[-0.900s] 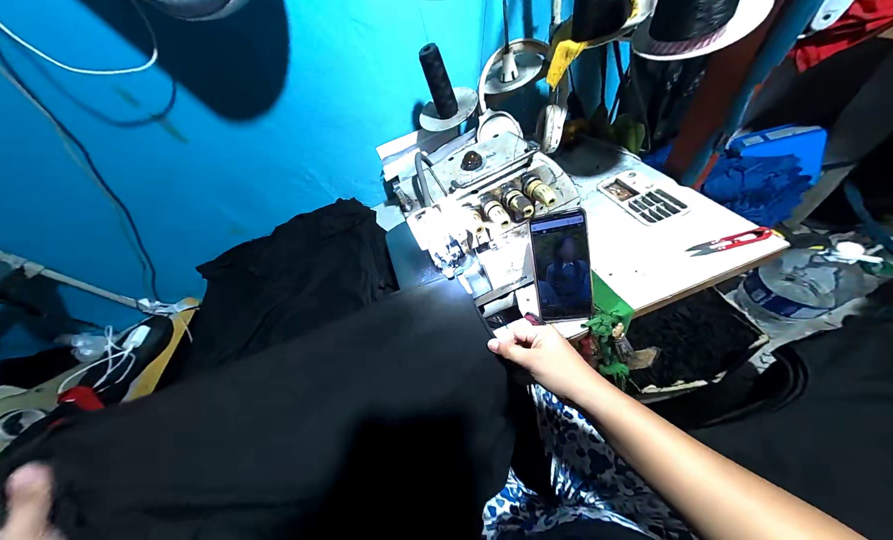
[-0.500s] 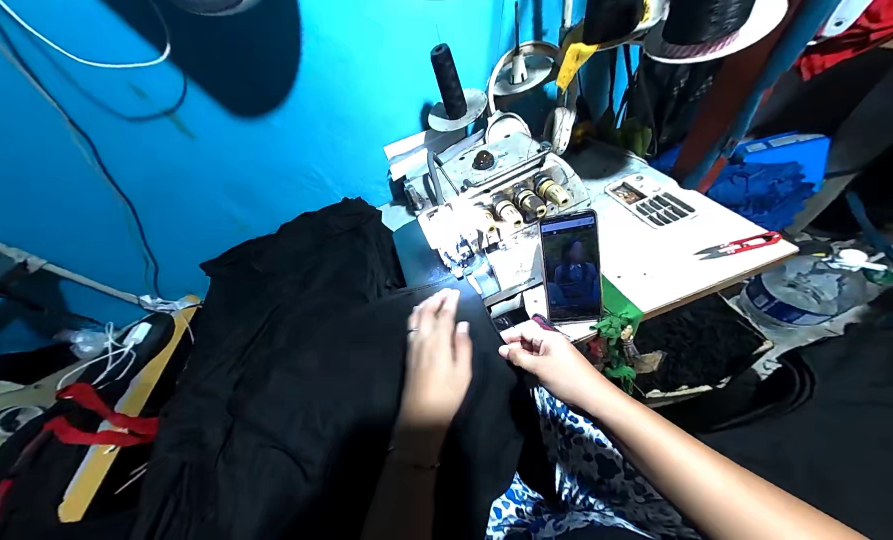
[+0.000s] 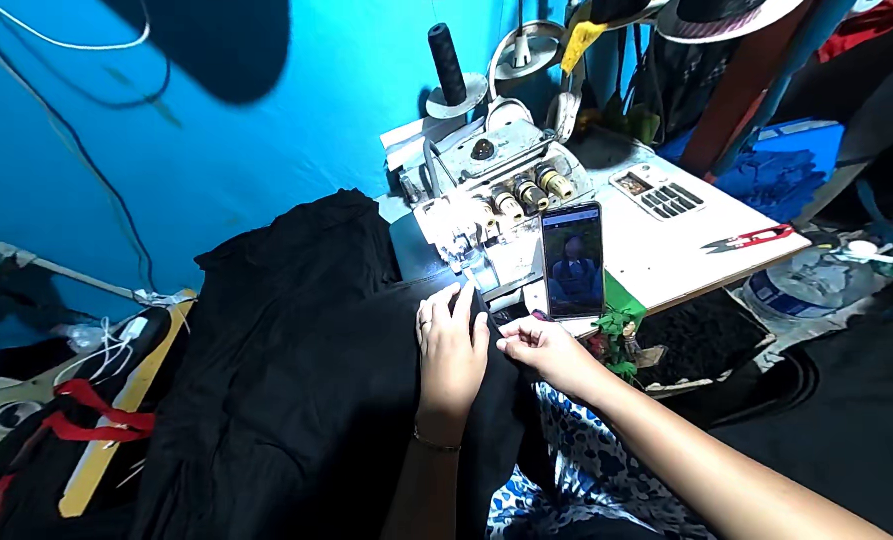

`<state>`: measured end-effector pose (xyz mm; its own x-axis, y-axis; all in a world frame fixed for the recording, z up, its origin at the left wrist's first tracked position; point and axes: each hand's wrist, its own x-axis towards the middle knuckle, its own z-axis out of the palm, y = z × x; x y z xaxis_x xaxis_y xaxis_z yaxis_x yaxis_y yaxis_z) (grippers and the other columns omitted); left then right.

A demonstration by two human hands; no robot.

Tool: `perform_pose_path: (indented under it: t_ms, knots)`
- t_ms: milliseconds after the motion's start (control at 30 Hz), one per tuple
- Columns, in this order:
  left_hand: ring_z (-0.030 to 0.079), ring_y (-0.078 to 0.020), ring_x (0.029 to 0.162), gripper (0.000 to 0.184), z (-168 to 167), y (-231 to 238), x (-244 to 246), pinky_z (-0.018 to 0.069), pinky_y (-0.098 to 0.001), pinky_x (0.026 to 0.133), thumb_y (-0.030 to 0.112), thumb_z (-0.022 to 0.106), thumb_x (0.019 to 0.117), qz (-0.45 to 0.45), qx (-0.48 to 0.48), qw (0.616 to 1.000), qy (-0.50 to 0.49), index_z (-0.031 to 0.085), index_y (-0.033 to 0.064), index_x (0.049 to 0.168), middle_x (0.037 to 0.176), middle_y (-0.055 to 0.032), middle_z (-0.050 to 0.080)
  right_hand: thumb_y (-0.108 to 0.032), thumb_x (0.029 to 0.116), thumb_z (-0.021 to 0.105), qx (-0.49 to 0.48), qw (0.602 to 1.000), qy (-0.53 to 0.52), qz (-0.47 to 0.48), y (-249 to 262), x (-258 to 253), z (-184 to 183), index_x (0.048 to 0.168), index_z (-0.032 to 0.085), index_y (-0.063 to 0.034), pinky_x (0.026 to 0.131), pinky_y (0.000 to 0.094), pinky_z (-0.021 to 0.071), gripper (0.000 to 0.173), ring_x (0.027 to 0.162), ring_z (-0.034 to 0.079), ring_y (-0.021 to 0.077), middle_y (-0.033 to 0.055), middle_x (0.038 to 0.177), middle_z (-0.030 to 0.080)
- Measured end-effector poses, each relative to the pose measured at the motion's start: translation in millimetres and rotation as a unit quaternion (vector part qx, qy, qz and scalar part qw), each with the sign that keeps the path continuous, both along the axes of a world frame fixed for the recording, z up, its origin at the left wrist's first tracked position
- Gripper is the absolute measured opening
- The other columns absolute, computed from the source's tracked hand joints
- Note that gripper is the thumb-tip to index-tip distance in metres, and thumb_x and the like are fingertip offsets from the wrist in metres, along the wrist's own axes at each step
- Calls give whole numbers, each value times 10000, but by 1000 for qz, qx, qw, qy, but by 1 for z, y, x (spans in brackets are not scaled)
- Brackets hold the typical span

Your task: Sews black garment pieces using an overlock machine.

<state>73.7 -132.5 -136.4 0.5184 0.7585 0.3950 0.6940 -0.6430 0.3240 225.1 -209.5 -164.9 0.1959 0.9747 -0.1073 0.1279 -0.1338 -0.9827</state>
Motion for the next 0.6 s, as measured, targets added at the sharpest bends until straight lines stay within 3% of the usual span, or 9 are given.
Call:
perform_pose_path:
  t_ms: [267,333,400,500,600]
  knots:
    - [481,-302,1391,397,5,11,-6,359,-518,1158,260,508,1063,-24,-2,1000,2,606,147,1431,1483,-85,552,-118,1003,650,25,1000,0,10,8,0,1,988,708,-59,545,215,422,84,566,498,45,-20,665,572]
    - [541,-306,1332,351,19,17,-11,412,-542,1105,246,515,1065,-37,-34,999,6,669,131,1358,1419,-79,613,-136,1005,654,25,1000,-2,7,8,0,1,1007,715,-62,545,220,433,96,568,508,49,-19,667,583]
    - [611,-344,1223,263,39,33,-11,458,-578,1031,212,559,1053,-17,-65,998,-14,750,81,1178,1263,-120,694,-138,1002,659,26,1000,-6,3,9,0,0,1023,715,-59,560,226,447,100,580,518,47,-19,685,596]
    - [531,-354,1321,262,47,79,0,380,-551,1114,197,582,1032,51,-84,994,-44,738,41,1175,1339,-147,646,-146,1009,651,29,999,-13,3,10,0,-1,1028,714,-60,579,230,458,108,598,529,46,-14,706,607]
    - [513,-348,1334,297,45,114,10,358,-514,1150,187,630,1017,17,-194,979,-66,692,-20,1221,1361,-203,605,-151,1013,648,22,1000,-4,4,11,0,-1,1027,707,-59,605,234,476,111,624,553,47,-8,731,628]
